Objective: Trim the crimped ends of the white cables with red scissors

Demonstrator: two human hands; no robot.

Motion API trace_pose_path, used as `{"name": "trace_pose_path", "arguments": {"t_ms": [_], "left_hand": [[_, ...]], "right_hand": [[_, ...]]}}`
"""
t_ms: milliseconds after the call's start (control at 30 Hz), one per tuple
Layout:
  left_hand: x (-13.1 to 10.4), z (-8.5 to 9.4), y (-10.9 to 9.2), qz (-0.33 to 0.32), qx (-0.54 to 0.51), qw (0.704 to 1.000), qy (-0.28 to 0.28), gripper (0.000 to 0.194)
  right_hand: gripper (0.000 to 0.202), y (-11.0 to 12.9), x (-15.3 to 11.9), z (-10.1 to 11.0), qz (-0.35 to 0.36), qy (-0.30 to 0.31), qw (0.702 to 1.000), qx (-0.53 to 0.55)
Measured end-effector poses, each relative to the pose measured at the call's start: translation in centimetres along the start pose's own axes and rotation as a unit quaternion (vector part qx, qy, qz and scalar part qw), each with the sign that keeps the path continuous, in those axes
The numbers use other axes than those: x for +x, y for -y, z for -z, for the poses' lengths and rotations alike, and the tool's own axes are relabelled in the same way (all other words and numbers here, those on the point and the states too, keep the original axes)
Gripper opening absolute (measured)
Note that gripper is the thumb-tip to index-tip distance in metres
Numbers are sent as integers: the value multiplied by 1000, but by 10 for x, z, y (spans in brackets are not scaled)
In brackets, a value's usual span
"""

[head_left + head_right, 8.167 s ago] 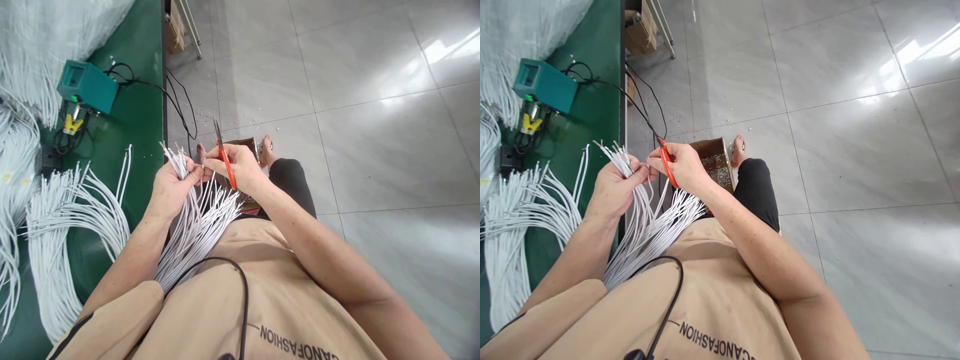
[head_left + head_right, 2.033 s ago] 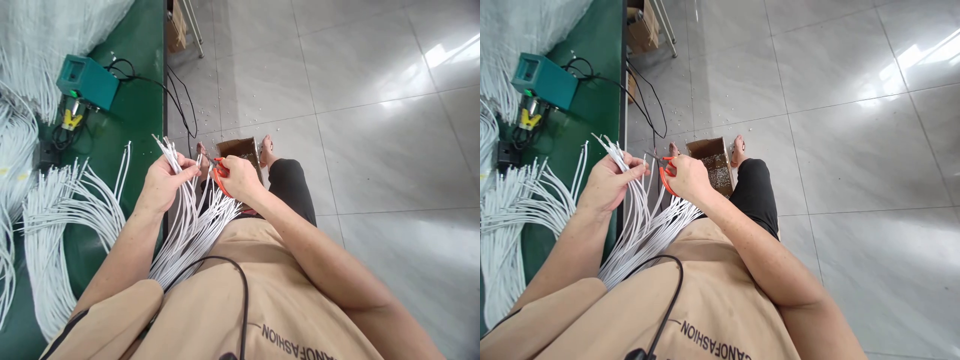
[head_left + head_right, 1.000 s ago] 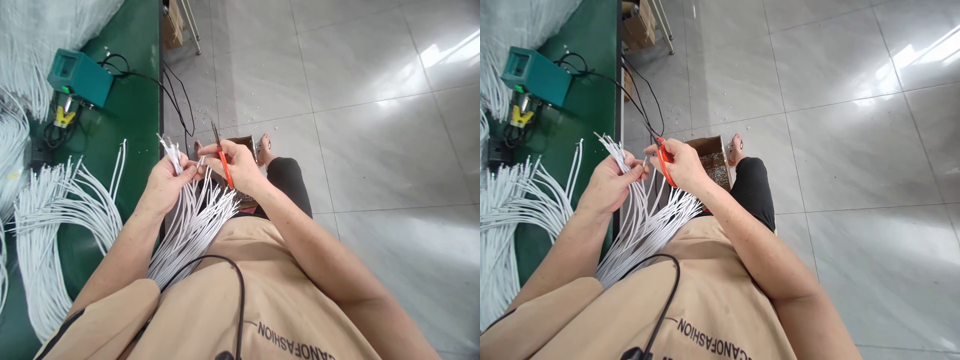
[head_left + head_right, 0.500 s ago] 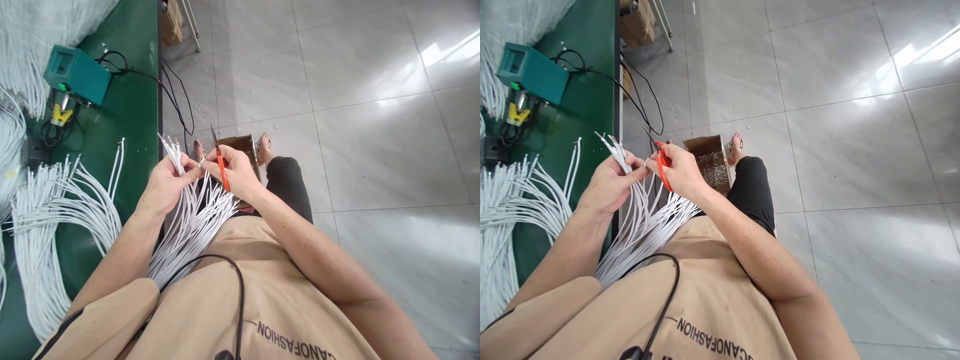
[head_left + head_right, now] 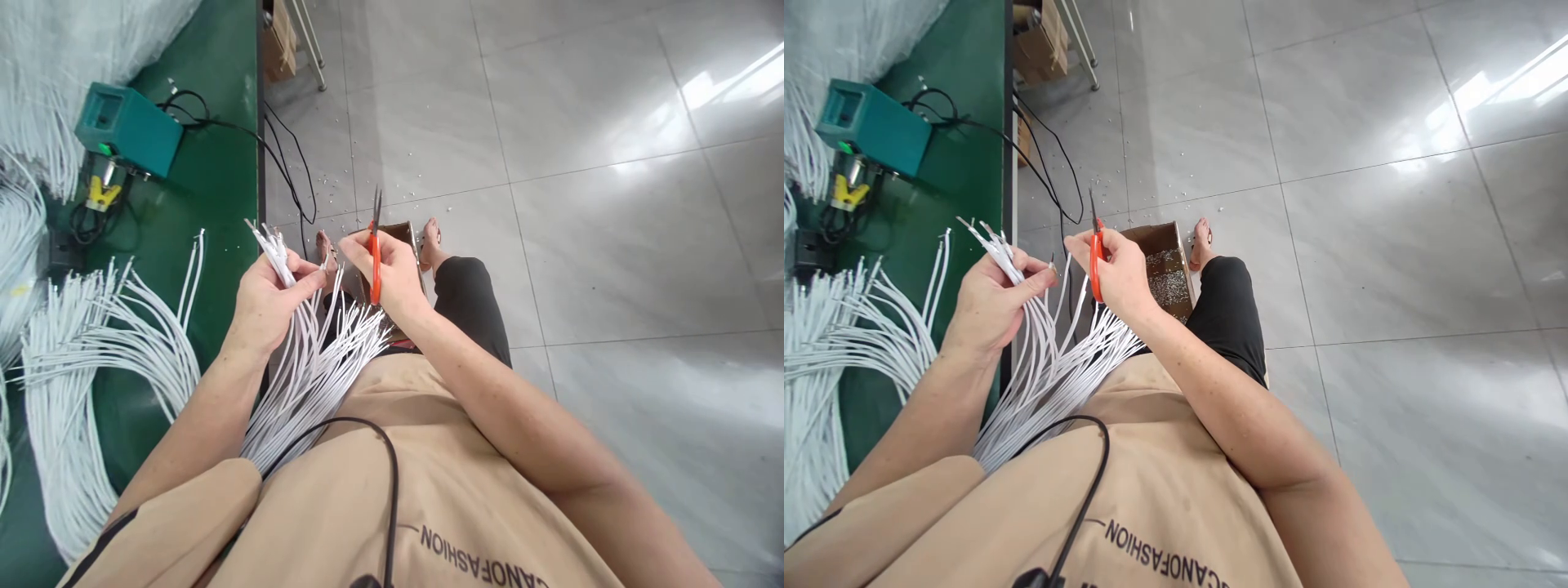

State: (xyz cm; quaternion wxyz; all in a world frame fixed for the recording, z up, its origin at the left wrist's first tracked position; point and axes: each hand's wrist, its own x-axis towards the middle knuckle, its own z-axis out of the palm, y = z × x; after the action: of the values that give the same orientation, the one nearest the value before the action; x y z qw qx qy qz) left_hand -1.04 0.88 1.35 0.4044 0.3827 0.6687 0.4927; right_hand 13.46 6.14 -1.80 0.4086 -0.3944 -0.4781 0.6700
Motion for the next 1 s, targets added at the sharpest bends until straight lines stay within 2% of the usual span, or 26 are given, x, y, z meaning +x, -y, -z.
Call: {"name": "trace_pose_path", "arguments": {"t_ms": [133, 167, 233, 300, 367, 433, 533, 633, 733, 900, 1000], "left_hand": [[-2, 0, -6, 27, -33, 999, 31, 34], [-2, 1, -6, 35, -40, 998, 43, 31], [0, 6, -7, 50, -36, 996, 70, 24], [2, 11, -8, 66, -16, 994, 87, 22], [3, 16, -9, 77, -3, 993, 85, 25], [3, 18, -10, 82, -5, 994, 75, 26], [2, 17, -11, 91, -7, 993, 74, 30], [1, 14, -9, 88, -1, 992, 89, 33], [2, 13, -5, 61, 7, 994, 94, 27], [6, 11, 1, -21, -10, 1000, 6, 19], [7, 9, 2, -35, 2, 999, -17, 28]], "right_hand": [[26, -2, 7, -1, -30, 126, 988, 80], [24, -4, 6, -3, -28, 136, 987, 80], [21, -8, 4, -6, -16, 97, 994, 54], [15, -10, 1, -8, 2, 13, 1000, 1], [11, -9, -1, -9, 35, -67, 995, -59], [14, -5, -1, -8, 74, -100, 987, -99], [15, 3, 4, -9, 95, -58, 989, -97], [18, 10, 11, -13, 51, 6, 996, -71], [22, 13, 17, -16, 0, 58, 997, -45], [25, 13, 14, -17, -34, 51, 997, -41], [19, 14, 10, -17, 20, 37, 993, -112]]}}
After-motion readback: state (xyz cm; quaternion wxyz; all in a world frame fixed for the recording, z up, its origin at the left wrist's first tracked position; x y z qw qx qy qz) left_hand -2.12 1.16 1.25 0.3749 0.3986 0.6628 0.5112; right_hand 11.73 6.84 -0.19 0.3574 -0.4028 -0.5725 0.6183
